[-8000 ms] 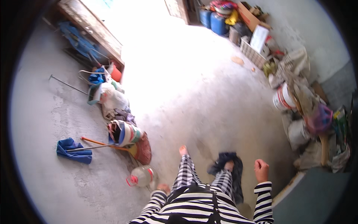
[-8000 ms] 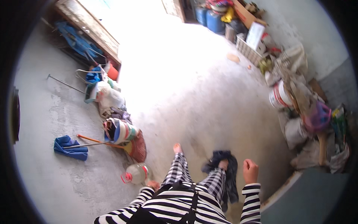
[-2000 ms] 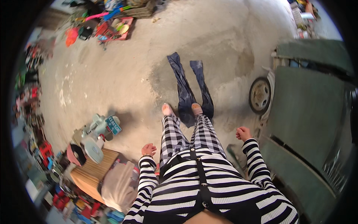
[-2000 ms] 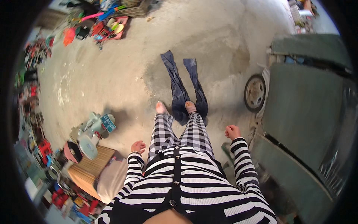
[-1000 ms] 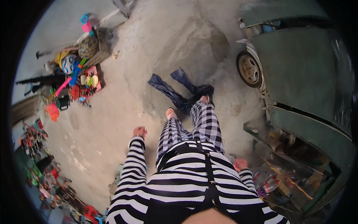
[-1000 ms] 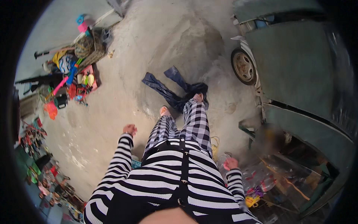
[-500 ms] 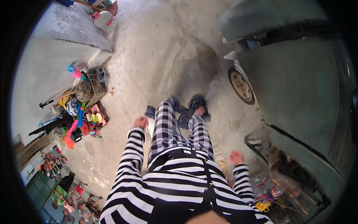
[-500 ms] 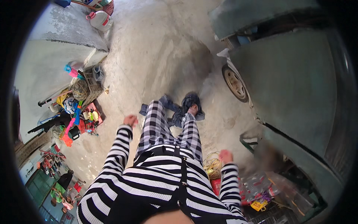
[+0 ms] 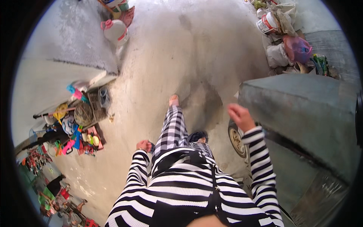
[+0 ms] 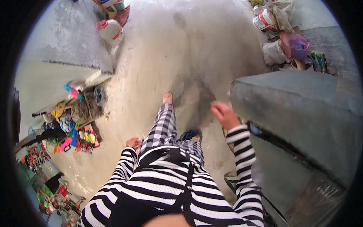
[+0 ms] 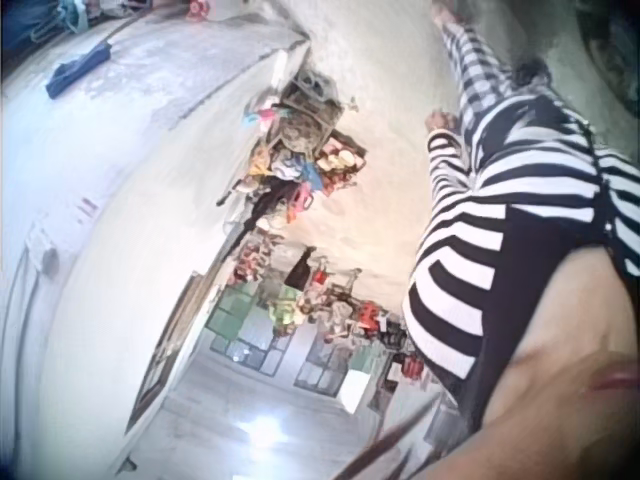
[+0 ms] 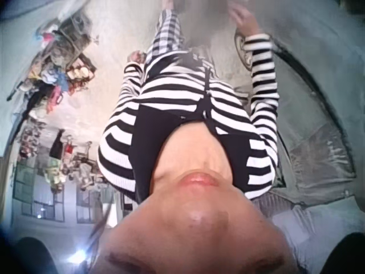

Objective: The person walks through a cluttered garage and enters a kitchen area. They stir food in a wok, transfer cooked items into bowls, and use a ladle and chopsticks to handle ingredients from a pot.

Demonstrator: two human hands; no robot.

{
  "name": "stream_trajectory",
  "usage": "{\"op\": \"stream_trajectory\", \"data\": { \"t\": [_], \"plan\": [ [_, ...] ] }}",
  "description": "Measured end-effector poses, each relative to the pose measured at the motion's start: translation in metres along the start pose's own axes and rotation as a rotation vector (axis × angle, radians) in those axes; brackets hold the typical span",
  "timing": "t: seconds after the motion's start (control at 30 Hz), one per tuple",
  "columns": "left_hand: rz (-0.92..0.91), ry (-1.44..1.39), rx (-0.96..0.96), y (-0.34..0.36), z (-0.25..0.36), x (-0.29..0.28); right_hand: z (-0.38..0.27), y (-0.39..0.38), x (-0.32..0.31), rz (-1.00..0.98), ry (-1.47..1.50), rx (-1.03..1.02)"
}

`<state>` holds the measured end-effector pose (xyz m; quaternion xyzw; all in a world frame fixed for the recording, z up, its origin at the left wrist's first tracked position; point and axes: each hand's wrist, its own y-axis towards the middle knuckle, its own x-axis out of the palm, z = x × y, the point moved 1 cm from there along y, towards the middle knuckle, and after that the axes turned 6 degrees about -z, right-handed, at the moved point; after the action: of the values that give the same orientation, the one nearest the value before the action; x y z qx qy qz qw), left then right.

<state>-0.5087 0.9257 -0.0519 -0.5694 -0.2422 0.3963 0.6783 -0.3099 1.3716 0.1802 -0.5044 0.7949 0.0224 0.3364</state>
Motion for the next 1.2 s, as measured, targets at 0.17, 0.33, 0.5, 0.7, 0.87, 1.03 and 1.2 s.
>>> {"op": "stream_trajectory", "data": {
  "t": [0.17, 0.33, 0.5, 0.7, 0.87, 1.03, 1.2],
  "plan": [
    [-0.128, 0.244, 0.351, 0.047, 0.217, 0.052, 0.167, -0.112, 0.048, 0.116, 0.140, 0.596],
    [-0.073, 0.437, 0.530, 0.078, 0.380, 0.091, 0.184, -0.175, 0.120, 0.061, 0.636, 0.999],
    [-0.106, 0.382, 0.582, 0.051, 0.417, 0.124, 0.139, -0.095, 0.101, -0.299, 0.561, 0.742],
    [0.050, 0.216, 0.332, 0.034, 0.302, 0.092, 0.207, 0.072, 0.008, -0.240, 0.480, 0.708],
    [0.171, 0.021, -0.041, -0.001, 0.141, 0.062, 0.176, 0.182, -0.046, -0.095, 0.625, 0.641],
    [0.169, 0.577, 0.206, 0.007, 0.027, 0.037, 0.153, 0.176, -0.002, -0.209, 0.612, 0.690],
    [-0.122, 0.036, -0.226, 0.038, 0.026, -0.035, 0.147, 0.077, 0.104, -0.295, 0.484, 0.820]
  ]
}}
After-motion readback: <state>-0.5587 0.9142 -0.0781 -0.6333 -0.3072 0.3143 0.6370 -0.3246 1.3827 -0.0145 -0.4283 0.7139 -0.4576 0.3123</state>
